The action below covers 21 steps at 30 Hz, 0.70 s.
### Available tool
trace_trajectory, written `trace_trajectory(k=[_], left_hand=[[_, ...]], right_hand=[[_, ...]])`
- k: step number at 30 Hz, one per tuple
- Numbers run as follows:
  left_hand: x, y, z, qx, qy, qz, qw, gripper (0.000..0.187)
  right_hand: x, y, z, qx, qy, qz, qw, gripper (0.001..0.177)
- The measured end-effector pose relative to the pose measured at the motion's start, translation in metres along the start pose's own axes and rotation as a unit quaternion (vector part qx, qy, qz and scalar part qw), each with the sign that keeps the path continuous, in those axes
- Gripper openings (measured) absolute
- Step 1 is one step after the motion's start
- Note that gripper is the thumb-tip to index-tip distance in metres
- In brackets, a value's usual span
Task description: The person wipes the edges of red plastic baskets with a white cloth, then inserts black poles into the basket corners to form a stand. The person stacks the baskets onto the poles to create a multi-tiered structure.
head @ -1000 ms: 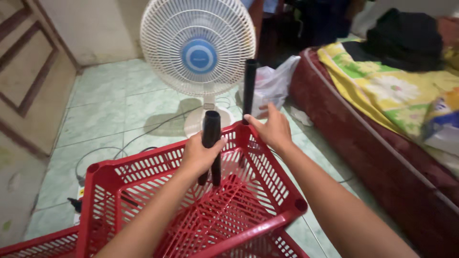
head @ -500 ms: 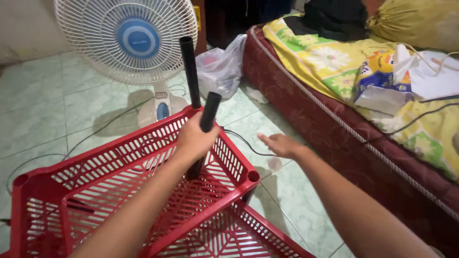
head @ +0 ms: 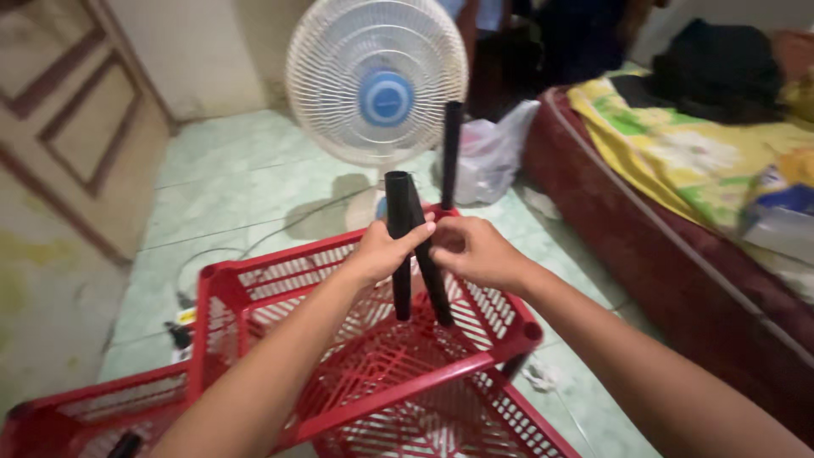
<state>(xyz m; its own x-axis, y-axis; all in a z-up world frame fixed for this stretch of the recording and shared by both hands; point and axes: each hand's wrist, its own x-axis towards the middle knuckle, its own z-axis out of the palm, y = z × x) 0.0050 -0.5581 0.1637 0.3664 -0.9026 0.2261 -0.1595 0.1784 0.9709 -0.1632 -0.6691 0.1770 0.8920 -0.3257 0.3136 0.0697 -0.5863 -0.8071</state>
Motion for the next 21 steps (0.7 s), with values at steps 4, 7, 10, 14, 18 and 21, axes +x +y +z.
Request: trace_trajectory(k=[4,7,10,14,18,21], left_hand=[[-0.036,0.030,-0.039,0.042,0.043,-0.019,0.998,0.058],[-0.060,0.045,-0.064,0.067,0.063,-0.084,0.992,0.049],[-0.075,0.050,-0.086,0.073,0.077,-0.110,0.988,0.045],[-0.078,0.051,-0.116,0.036,0.091,-0.017,0.995,0.041],[-0.083,0.059,-0.160,-0.036,0.159,-0.039,0.986,0.038],[-0.109,0.061,-0.187,0.061,0.221,-0.030,0.973,0.030]], right_hand=[[0.022,-0.038,0.028,0.048,-0.062,0.113,0.991,0.040],[0.034,-0.056,0.060,-0.043,-0.045,-0.053,0.997,0.040],[0.039,-0.065,0.087,-0.055,-0.027,-0.052,0.997,0.038],[0.057,-0.076,0.103,-0.072,-0.003,-0.042,0.997,0.035],[0.081,-0.093,0.136,-0.008,0.059,-0.057,0.997,0.038],[0.090,-0.103,0.170,0.030,0.077,-0.046,0.996,0.040]])
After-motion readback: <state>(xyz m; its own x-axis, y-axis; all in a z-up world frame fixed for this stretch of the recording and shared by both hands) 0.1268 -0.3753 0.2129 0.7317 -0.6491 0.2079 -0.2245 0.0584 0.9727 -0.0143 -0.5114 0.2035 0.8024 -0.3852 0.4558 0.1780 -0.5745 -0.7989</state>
